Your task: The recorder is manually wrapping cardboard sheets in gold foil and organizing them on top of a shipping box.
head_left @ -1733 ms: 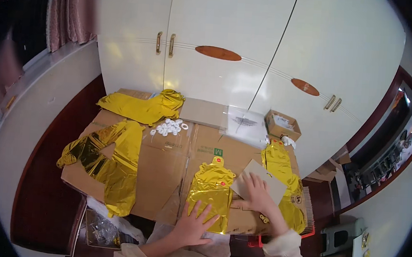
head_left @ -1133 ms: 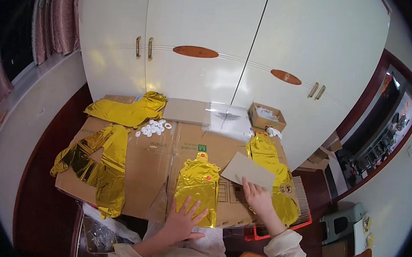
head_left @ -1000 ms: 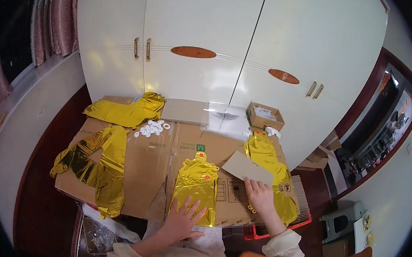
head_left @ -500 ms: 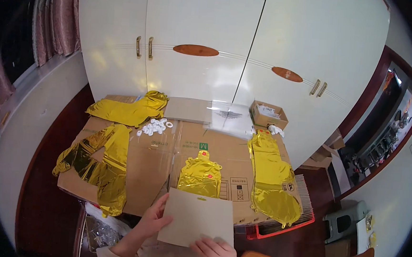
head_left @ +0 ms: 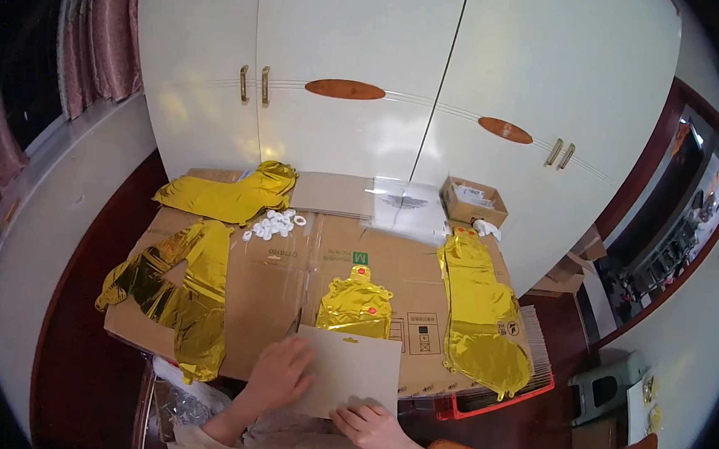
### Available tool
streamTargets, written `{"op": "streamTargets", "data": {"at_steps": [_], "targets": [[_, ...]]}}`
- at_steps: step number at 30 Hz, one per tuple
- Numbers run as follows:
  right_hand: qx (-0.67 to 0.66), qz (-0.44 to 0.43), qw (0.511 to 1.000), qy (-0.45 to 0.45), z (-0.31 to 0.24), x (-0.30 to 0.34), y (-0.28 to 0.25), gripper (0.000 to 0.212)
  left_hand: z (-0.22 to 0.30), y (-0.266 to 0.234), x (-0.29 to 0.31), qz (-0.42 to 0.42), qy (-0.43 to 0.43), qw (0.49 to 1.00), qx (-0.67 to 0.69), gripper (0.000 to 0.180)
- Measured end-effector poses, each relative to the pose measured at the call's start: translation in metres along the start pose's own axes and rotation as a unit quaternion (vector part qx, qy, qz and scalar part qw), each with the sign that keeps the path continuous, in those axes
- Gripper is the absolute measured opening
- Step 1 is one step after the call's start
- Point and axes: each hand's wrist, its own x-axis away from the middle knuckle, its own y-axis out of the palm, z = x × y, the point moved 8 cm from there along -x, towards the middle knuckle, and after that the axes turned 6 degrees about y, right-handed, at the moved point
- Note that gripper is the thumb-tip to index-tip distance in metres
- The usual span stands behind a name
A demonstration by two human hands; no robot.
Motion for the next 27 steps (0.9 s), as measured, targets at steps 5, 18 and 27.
{"op": "streamTargets", "data": {"at_steps": [5,18,27], "targets": [[-0.005,-0.006,1.0,0.004,0.004,-0.001,-0.001,0.039,0.023,0.033,-0.027,-0.108,0.109,0.988,0.028,0.058],[-0.255,0.054,0.896,0.36,0.21,-0.031,0.031,0.063,0.017,0.058,-0.026,-0.196,0.087,0.977,-0.007,0.067],[-0.536,0.013,0.636,0.556,0.252,-0.053,0.074,0.077,0.016,0.058,-0.025,-0.183,0.087,0.979,-0.009,0.067]]}}
